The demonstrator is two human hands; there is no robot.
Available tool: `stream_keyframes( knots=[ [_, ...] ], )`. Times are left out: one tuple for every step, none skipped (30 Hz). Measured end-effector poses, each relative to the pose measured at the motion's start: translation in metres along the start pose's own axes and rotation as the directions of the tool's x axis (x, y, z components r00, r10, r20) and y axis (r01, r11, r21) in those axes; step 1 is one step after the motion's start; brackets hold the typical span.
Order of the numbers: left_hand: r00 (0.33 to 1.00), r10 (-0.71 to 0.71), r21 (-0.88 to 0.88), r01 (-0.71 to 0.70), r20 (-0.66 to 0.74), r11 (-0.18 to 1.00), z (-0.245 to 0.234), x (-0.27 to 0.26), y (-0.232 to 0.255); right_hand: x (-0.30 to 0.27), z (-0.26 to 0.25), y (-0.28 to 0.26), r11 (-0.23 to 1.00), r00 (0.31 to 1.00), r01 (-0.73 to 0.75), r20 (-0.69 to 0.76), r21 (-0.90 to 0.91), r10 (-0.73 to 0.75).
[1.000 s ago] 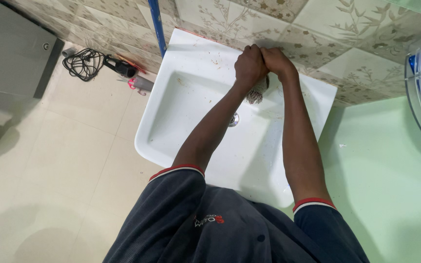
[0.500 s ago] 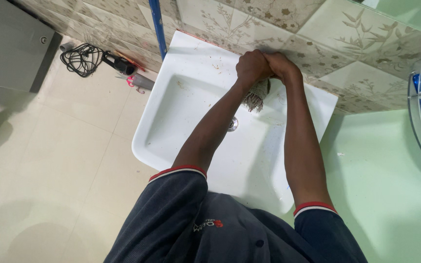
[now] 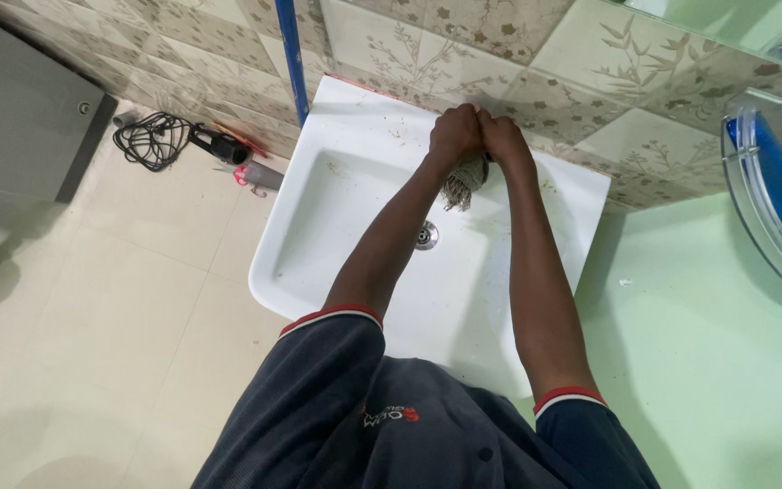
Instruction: The person washes and wrings out a small cloth in a white sink, repeatedly rinsing it under the tap and twisting it by hand to remove water.
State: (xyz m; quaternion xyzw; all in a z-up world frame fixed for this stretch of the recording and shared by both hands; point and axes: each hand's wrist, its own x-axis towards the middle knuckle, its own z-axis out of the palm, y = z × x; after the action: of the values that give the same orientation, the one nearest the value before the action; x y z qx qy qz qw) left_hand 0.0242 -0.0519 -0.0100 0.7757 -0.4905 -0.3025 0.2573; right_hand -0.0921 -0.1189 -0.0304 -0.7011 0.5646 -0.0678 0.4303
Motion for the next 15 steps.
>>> stream_keyframes(
  knots=[
    [0.999, 0.011, -0.029, -0.012, -0.039, 1.0, 0.007, -0.001, -0.005, -0.006, 0.002, -0.001, 0.997, 0.999, -0.015, -0.041, -0.074, 0.012],
    [0.999, 0.014, -0.027, -0.015, -0.038, 1.0, 0.012, 0.0, -0.01, -0.01, 0.004, -0.003, 0.997, 0.999, -0.017, -0.044, -0.071, 0.014],
    [0.995, 0.017, -0.066, -0.024, -0.093, 0.998, 0.019, 0.001, -0.015, -0.014, 0.005, -0.004, 0.997, 0.997, 0.037, -0.06, -0.067, -0.041],
    [0.989, 0.019, -0.105, -0.034, -0.149, 0.994, 0.025, 0.003, -0.019, -0.018, 0.005, -0.005, 0.994, 0.993, 0.09, -0.076, -0.064, -0.095],
    [0.989, 0.022, -0.104, -0.038, -0.146, 0.994, 0.031, 0.006, -0.024, -0.022, 0.005, -0.007, 0.994, 0.993, 0.087, -0.08, -0.062, -0.092],
    [0.983, 0.049, -0.103, -0.068, -0.176, 0.992, 0.035, 0.009, -0.028, -0.025, 0.006, -0.007, 0.993, 0.99, 0.111, -0.086, -0.045, -0.114],
    [0.976, 0.074, -0.101, -0.097, -0.207, 0.99, 0.041, 0.011, -0.033, -0.028, 0.007, -0.006, 0.99, 0.987, 0.135, -0.089, -0.03, -0.137],
    [0.976, 0.075, -0.101, -0.098, -0.204, 0.99, 0.046, 0.012, -0.036, -0.03, 0.008, -0.004, 0.991, 0.987, 0.132, -0.091, -0.029, -0.134],
    [0.968, 0.091, -0.116, -0.121, -0.235, 0.986, 0.049, 0.013, -0.038, -0.029, 0.009, -0.003, 0.988, 0.982, 0.15, -0.109, -0.041, -0.154],
    [0.958, 0.107, -0.129, -0.145, -0.266, 0.981, 0.051, 0.014, -0.04, -0.027, 0.01, -0.001, 0.984, 0.977, 0.168, -0.126, -0.053, -0.174],
    [0.957, 0.11, -0.128, -0.149, -0.267, 0.981, 0.052, 0.015, -0.041, -0.025, 0.012, 0.001, 0.984, 0.976, 0.17, -0.13, -0.052, -0.175],
    [0.952, 0.12, -0.132, -0.162, -0.282, 0.978, 0.052, 0.014, -0.041, -0.024, 0.014, 0.003, 0.975, 0.963, 0.21, -0.159, -0.073, -0.219],
    [0.946, 0.127, -0.137, -0.174, -0.298, 0.975, 0.051, 0.013, -0.041, -0.024, 0.014, 0.004, 0.964, 0.947, 0.249, -0.186, -0.096, -0.263],
    [0.945, 0.129, -0.137, -0.176, -0.299, 0.975, 0.053, 0.008, -0.04, -0.026, 0.015, 0.005, 0.963, 0.946, 0.25, -0.188, -0.096, -0.265],
    [0.932, 0.147, -0.133, -0.2, -0.331, 0.971, 0.054, 0.001, -0.039, -0.028, 0.016, 0.007, 0.94, 0.914, 0.323, -0.222, -0.107, -0.339]
  ],
)
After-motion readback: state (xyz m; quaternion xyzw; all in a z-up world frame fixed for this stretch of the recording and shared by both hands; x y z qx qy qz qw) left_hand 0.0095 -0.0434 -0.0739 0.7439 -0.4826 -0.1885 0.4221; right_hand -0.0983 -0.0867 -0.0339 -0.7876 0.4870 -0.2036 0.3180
